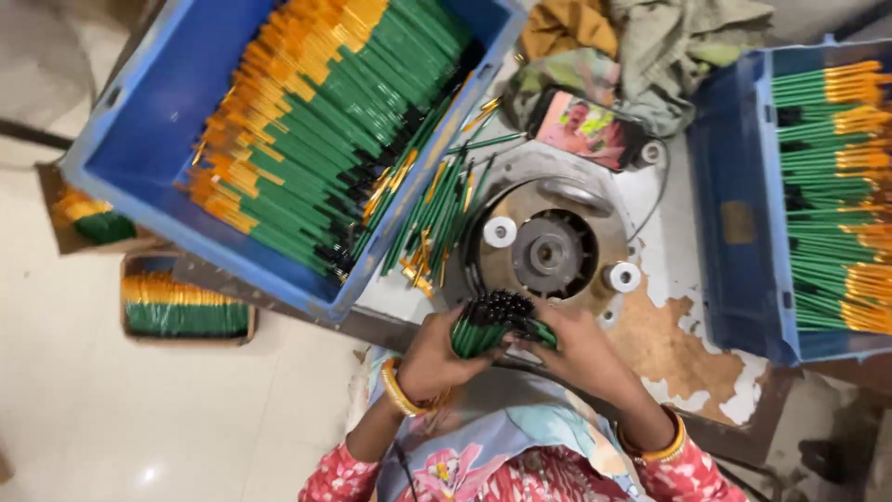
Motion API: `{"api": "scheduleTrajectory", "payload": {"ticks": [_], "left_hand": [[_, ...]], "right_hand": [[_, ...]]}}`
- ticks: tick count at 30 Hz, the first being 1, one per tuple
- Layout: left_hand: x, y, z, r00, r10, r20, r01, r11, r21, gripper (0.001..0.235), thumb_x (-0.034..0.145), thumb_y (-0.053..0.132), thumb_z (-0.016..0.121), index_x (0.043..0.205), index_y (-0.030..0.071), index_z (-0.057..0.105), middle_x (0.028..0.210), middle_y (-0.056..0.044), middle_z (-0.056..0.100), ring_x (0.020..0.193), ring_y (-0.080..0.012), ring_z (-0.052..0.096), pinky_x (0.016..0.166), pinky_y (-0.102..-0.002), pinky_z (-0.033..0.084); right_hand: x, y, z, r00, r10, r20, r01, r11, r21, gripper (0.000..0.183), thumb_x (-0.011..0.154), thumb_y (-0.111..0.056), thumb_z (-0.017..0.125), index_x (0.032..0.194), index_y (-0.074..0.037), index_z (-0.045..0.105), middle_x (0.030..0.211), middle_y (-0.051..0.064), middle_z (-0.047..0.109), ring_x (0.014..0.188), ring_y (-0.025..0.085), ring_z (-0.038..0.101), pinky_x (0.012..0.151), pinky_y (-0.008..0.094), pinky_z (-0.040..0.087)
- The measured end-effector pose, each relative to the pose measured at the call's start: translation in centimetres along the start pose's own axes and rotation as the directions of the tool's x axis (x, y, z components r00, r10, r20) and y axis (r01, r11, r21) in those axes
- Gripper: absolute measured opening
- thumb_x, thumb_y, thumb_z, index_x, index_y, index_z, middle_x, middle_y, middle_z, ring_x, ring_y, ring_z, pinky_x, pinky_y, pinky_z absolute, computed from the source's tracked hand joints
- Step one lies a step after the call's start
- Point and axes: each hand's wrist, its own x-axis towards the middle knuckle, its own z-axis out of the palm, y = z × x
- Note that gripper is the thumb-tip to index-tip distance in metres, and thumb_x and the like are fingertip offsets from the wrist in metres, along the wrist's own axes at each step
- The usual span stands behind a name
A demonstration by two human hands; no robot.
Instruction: The person feeds bamboo incense sticks into a manufacturing machine for coating or processing.
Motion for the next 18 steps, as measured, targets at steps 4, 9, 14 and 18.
{"api": "scheduleTrajectory", "payload": {"ticks": [4,9,14,18], "left_hand": [[0.4,-1.3,-0.1,0.979,0.101,0.176,-0.066,0.979,-0.193,0.049,0.086,0.005,0.078,0.132,-0.003,0.061,0.120,-0.008,0.072,0.109,-0.0134,0.064,0.098,-0.030,0.051],[-0.7,-7.2,0.0,0.952,-0.305,-0.025,0.298,0.943,-0.150,0.021,0.091,0.010,0.084,0.104,-0.002,0.074,0.087,-0.009,0.075,0.081,-0.0140,0.071,0.074,-0.032,0.060],[-0.5,-7.3,0.2,0.908,-0.384,-0.166,0.288,0.862,-0.417,0.020,0.085,0.006,0.080,0.099,-0.001,0.067,0.085,-0.006,0.074,0.073,-0.0149,0.072,0.068,-0.031,0.060],[0.2,-6.6,0.5,0.900,-0.400,-0.172,0.287,0.842,-0.458,0.021,0.083,0.006,0.079,0.100,0.002,0.067,0.086,-0.003,0.071,0.072,-0.0123,0.069,0.067,-0.029,0.058]], "right_hand": [[-1.7,0.5,-3.0,0.984,0.127,-0.127,-0.145,0.979,-0.142,0.032,0.083,-0.022,0.083,0.100,-0.002,0.066,0.078,0.016,0.070,0.072,0.032,0.071,0.058,0.039,0.051],[-4.3,1.0,-5.4,0.835,0.285,-0.471,-0.269,0.958,0.103,0.018,0.090,-0.018,0.072,0.099,-0.003,0.067,0.072,0.014,0.070,0.061,0.027,0.064,0.058,0.038,0.050],[-0.1,1.2,-3.8,0.839,0.114,-0.532,-0.257,0.945,-0.202,0.030,0.088,-0.011,0.076,0.112,-0.002,0.061,0.087,0.019,0.071,0.075,0.035,0.070,0.066,0.042,0.053],[1.8,4.4,-2.4,0.939,0.134,-0.316,-0.228,0.931,-0.283,0.046,0.081,-0.006,0.078,0.121,-0.002,0.056,0.091,0.023,0.068,0.082,0.043,0.067,0.069,0.048,0.052]]}}
